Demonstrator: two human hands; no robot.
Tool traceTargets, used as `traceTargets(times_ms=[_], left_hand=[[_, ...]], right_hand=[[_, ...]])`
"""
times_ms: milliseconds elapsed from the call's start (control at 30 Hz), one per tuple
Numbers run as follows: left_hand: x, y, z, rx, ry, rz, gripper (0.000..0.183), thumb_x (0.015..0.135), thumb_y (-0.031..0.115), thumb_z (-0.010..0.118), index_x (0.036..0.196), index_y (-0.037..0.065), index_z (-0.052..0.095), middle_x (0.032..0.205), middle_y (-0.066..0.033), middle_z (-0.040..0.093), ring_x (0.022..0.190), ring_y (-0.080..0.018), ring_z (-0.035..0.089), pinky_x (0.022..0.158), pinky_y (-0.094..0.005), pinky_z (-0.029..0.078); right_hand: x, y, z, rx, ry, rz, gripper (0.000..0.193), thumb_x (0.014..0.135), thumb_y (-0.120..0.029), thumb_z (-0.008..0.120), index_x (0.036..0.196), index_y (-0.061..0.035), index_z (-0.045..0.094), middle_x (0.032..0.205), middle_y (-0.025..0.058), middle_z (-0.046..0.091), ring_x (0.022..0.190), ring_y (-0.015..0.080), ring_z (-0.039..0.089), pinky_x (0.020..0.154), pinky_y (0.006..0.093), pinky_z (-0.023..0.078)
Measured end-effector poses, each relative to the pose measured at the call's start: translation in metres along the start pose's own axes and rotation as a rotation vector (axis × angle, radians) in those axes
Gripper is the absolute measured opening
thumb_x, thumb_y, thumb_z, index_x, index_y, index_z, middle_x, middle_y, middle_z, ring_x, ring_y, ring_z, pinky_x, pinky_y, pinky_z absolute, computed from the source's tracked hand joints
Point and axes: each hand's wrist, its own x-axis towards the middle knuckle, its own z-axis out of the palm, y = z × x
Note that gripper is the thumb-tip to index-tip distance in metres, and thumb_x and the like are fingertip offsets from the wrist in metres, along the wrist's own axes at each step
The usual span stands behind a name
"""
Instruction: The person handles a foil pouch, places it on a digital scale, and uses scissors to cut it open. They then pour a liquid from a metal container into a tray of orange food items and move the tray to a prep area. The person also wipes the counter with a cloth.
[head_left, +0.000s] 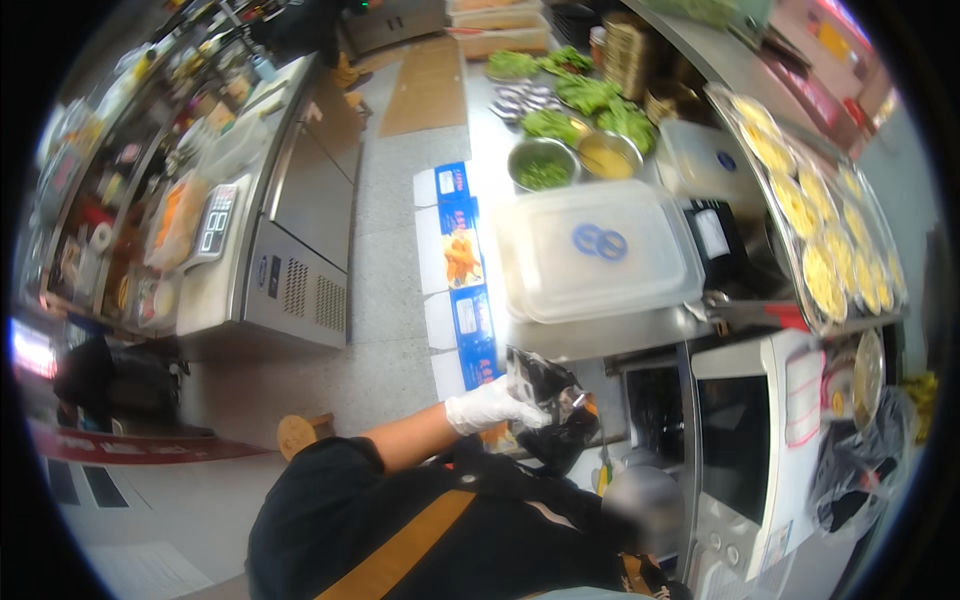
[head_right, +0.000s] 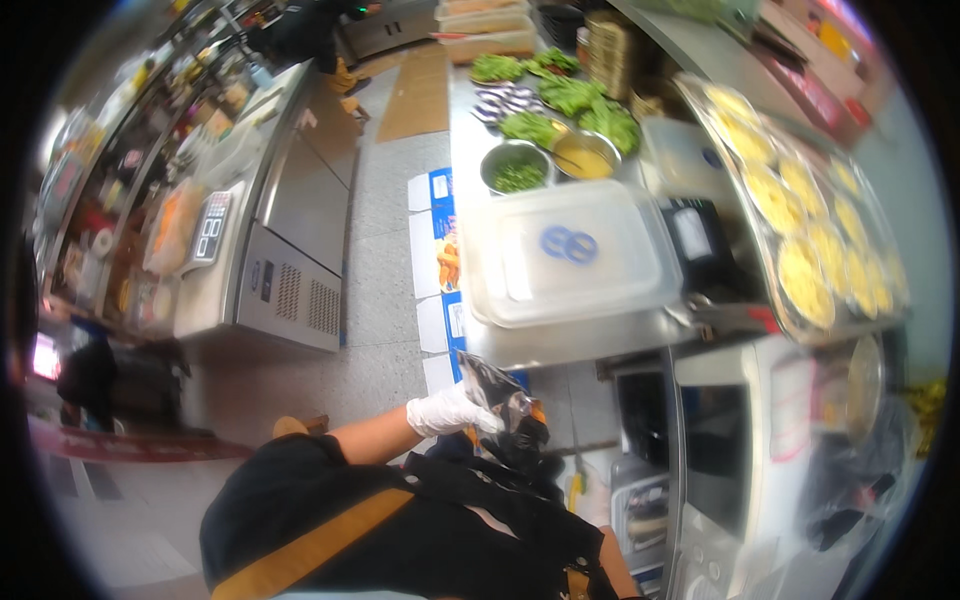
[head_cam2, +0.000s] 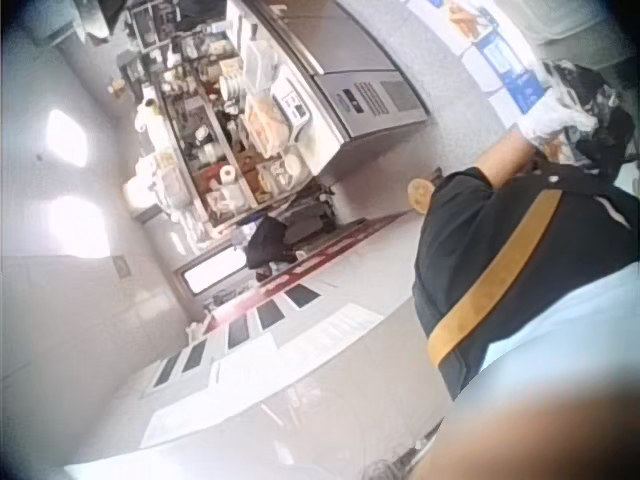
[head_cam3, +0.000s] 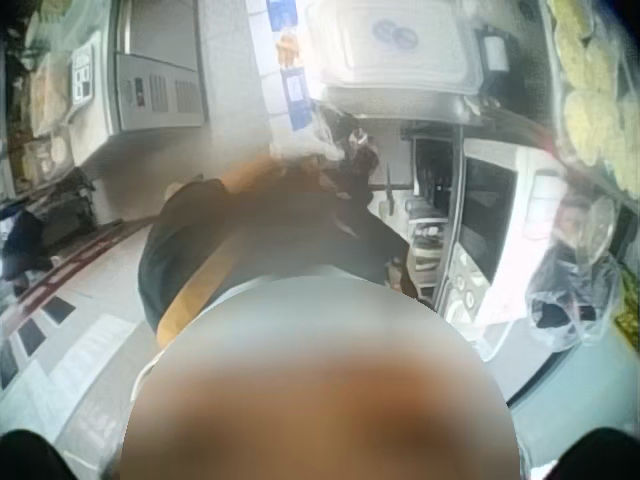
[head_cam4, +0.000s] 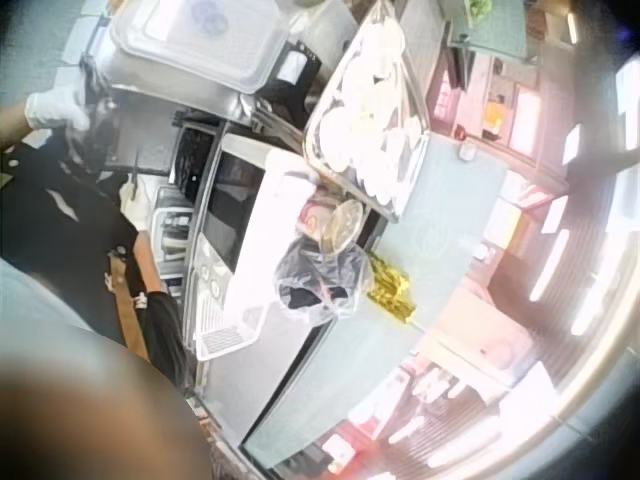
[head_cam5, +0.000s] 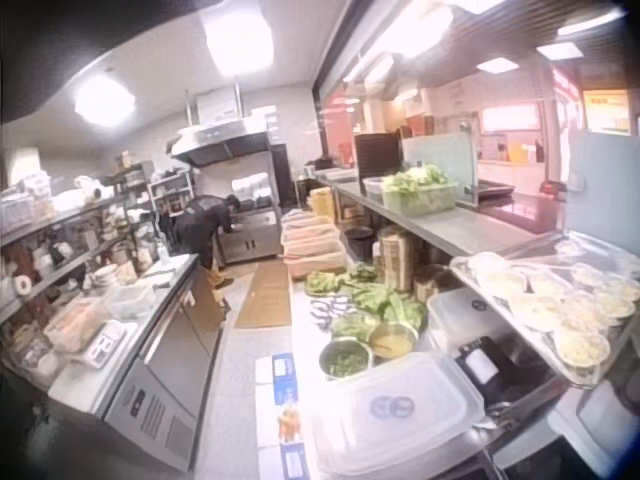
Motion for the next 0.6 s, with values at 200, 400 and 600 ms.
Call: traceTargets(times_ms=[200,400,600], left_hand=[[-0.097,0.074,-0.076,-0.102,0.094,0.225,0.051,0.076,0.001,0.075,0.121,0.005,0.052,0.111,-0.006,0.06,0.099,-0.0121,0.058,0.079,-0.024,0.05],[-0.195,0.114,-0.167,-0.061,0.454,0.466,0.059,0.072,0.004,0.078,0.124,0.008,0.05,0.109,-0.003,0.057,0.1,-0.0163,0.057,0.087,-0.0297,0.049],[-0.252,0.107,-0.234,-0.184,0.676,0.58,0.048,0.074,0.001,0.073,0.118,0.008,0.055,0.1,-0.002,0.06,0.093,-0.0152,0.06,0.084,-0.0302,0.051]], right_hand=[[-0.023,-0.127,0.091,-0.089,-0.239,-0.025,0.043,0.088,-0.006,0.066,0.129,-0.0013,0.055,0.115,0.0112,0.066,0.103,0.0162,0.062,0.092,0.0278,0.047],[-0.049,-0.255,0.213,-0.011,-0.235,-0.403,0.041,0.09,-0.003,0.064,0.129,0.0033,0.053,0.119,0.0093,0.062,0.107,0.0138,0.058,0.097,0.0278,0.044],[-0.018,-0.348,0.303,0.102,-0.284,-0.566,0.039,0.089,-0.004,0.066,0.126,0.0016,0.055,0.112,0.0083,0.064,0.102,0.0122,0.058,0.092,0.027,0.045]])
